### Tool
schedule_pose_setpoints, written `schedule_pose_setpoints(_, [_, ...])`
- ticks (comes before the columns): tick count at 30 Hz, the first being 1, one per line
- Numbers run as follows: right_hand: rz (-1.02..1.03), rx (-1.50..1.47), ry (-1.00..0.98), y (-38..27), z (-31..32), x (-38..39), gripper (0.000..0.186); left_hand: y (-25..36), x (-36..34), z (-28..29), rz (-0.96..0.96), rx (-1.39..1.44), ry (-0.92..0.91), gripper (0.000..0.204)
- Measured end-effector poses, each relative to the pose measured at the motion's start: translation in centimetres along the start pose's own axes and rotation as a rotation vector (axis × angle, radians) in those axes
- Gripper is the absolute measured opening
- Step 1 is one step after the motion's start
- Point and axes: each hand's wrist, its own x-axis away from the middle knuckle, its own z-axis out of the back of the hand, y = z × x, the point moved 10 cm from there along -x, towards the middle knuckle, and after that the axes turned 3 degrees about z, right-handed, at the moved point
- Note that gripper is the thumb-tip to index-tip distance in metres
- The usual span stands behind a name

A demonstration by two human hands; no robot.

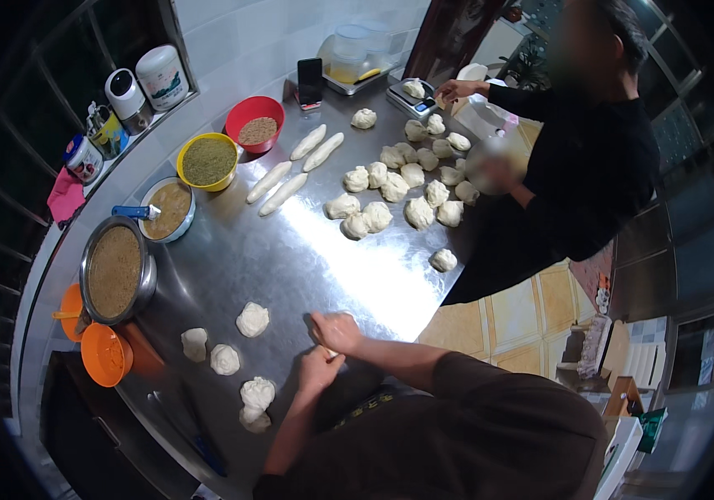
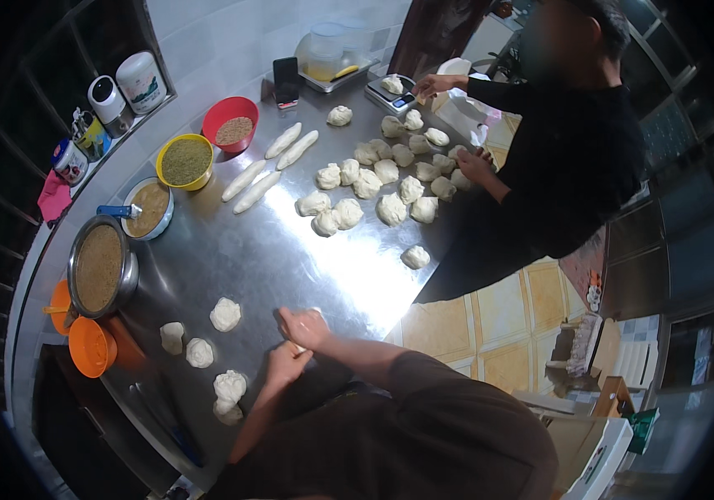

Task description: The person weighs small pieces of dough on a digital scale, then rolls them into balls and elongated logs on a stainless steel table. Another person assists by weighing and shaping dough nearby. The shaped dough pieces are placed on the table.

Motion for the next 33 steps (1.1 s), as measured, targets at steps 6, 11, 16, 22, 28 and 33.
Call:
schedule_pose_setpoints(6, [0.001, -0.053, 0.076, 0.5, -1.6, -8.8, 0.019, 2.5, -5.2, 8.2, -0.071, -0.197, 0.279, 0.037])
schedule_pose_setpoints(11, [-0.191, -0.112, -0.034, 0.5, 1.3, -1.7, 0.016, 5.4, 1.9, 6.0, -0.411, -0.055, 0.322, 0.011])
schedule_pose_setpoints(16, [0.303, -0.020, 0.083, -2.2, 1.4, -1.4, 0.013, 3.8, 3.2, 6.0, -0.333, 0.158, 0.346, 0.014])
schedule_pose_setpoints(22, [-0.064, -0.096, 0.071, 0.5, -1.1, -10.3, 0.020, 10.0, -4.7, 12.2, -0.388, -0.187, 0.715, 0.031])
schedule_pose_setpoints(28, [0.071, 0.026, -0.182, 0.8, 0.3, 3.9, 0.063, 7.4, -1.5, 0.8, -0.326, -0.371, 0.242, 0.054])
schedule_pose_setpoints(33, [0.068, 0.140, -0.097, 3.2, 1.2, -3.4, 0.057, 7.1, -8.6, 3.9, -0.169, -0.578, 0.411, 0.055])
